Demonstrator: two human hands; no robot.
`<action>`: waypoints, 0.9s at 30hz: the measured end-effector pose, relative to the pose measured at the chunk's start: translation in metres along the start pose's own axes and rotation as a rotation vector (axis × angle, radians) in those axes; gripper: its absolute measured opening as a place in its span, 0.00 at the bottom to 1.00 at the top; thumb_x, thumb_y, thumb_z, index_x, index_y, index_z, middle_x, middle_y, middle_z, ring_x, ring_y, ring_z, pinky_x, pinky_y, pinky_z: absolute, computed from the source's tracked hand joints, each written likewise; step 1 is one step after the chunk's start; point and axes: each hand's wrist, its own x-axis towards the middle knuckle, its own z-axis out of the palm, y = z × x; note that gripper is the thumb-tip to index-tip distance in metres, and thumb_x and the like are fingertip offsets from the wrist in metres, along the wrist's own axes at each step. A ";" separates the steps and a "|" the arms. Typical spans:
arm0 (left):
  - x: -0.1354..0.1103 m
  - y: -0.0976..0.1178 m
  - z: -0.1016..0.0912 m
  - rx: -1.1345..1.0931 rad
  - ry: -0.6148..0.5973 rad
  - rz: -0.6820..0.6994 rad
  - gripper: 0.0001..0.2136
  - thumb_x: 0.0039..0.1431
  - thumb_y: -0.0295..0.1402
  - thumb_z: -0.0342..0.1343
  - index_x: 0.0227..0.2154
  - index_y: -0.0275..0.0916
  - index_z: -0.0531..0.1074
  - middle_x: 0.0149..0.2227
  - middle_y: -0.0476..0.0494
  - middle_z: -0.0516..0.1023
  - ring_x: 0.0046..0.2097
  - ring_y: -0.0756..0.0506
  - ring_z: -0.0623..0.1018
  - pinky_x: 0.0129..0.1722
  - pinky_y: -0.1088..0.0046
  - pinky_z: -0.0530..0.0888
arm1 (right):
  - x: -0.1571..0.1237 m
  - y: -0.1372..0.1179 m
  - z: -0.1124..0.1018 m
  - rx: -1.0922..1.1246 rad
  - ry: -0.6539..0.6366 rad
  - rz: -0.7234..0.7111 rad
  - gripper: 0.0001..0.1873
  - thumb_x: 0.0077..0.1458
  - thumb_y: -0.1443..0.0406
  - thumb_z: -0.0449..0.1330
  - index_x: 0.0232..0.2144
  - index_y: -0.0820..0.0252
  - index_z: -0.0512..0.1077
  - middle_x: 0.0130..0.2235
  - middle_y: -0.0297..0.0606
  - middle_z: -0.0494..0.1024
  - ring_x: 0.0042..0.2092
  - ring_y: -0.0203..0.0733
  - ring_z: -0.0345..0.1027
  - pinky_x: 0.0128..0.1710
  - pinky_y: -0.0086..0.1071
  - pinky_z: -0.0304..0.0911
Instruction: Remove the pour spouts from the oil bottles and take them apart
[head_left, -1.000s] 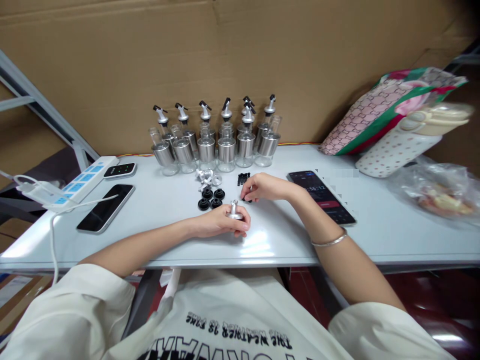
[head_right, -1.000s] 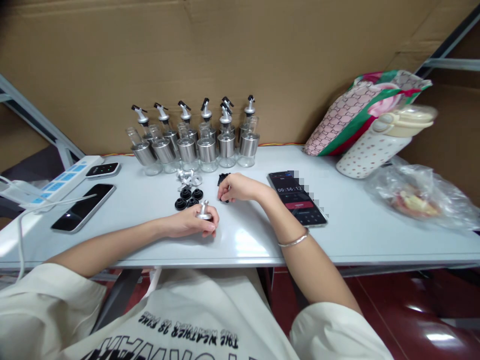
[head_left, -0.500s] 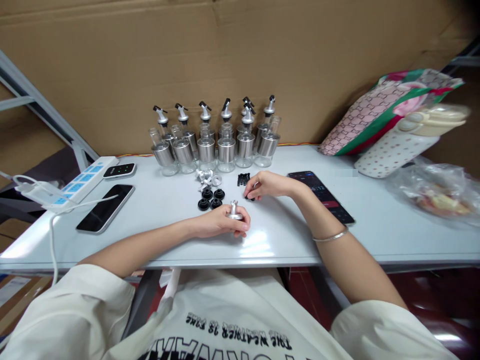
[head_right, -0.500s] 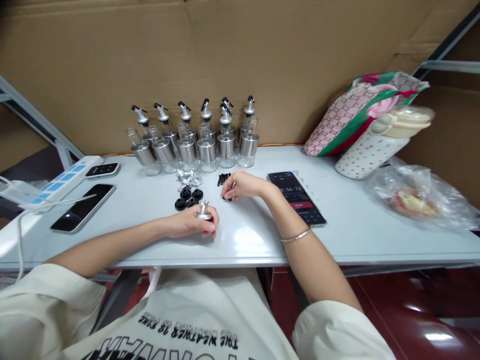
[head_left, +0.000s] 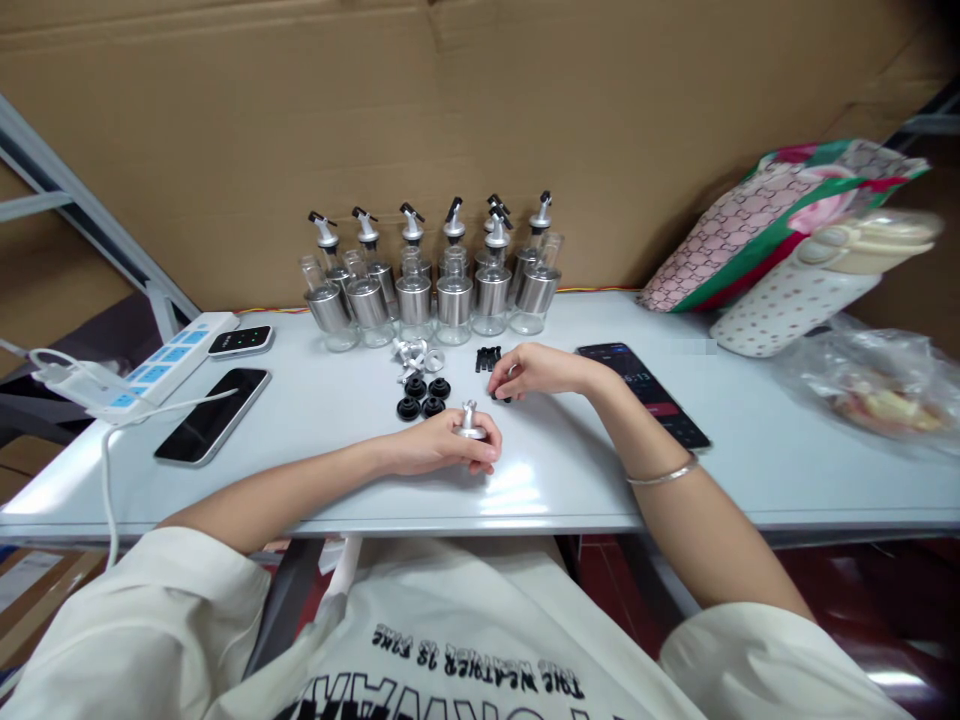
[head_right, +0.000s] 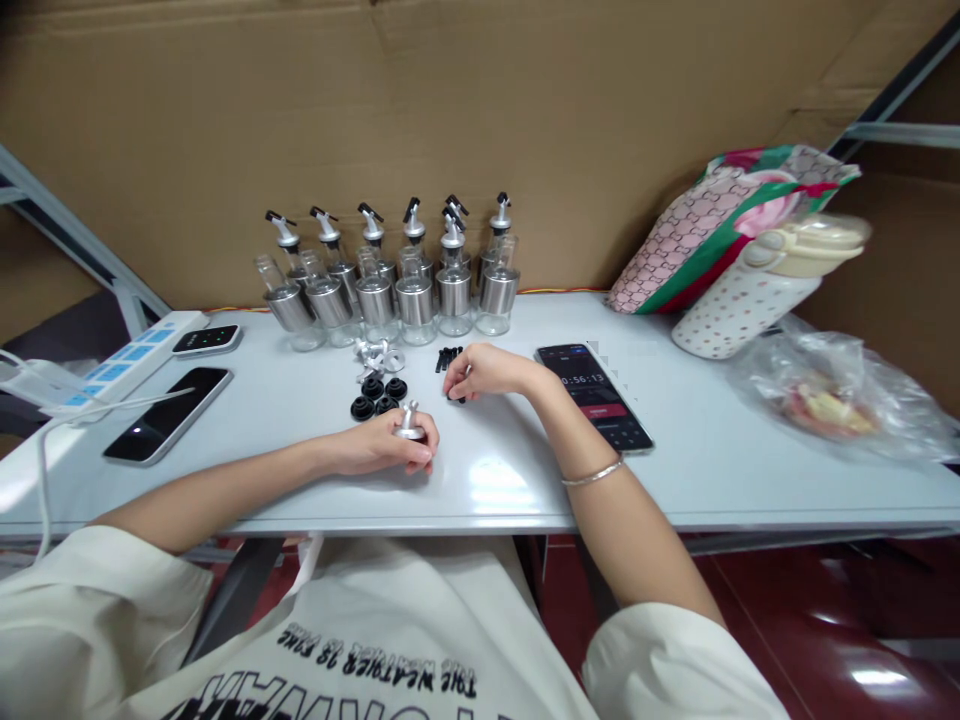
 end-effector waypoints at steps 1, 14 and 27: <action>0.000 0.000 0.000 -0.001 -0.003 0.002 0.10 0.45 0.31 0.66 0.25 0.34 0.70 0.23 0.54 0.71 0.25 0.56 0.70 0.36 0.74 0.69 | 0.000 -0.001 0.000 -0.015 0.007 -0.008 0.14 0.45 0.61 0.62 0.33 0.64 0.77 0.28 0.37 0.76 0.28 0.34 0.66 0.31 0.29 0.64; 0.000 0.001 0.000 0.019 0.015 -0.017 0.12 0.44 0.33 0.67 0.25 0.34 0.70 0.22 0.54 0.71 0.25 0.55 0.70 0.32 0.73 0.66 | 0.002 0.003 0.000 -0.037 0.080 0.022 0.11 0.50 0.63 0.59 0.32 0.65 0.76 0.28 0.39 0.77 0.28 0.36 0.68 0.31 0.30 0.66; 0.001 0.002 0.002 0.009 0.001 0.001 0.11 0.44 0.33 0.67 0.25 0.34 0.70 0.22 0.55 0.70 0.24 0.56 0.68 0.37 0.71 0.69 | 0.003 0.000 0.003 -0.098 0.074 0.033 0.14 0.48 0.60 0.61 0.32 0.65 0.77 0.27 0.38 0.77 0.26 0.35 0.67 0.30 0.29 0.63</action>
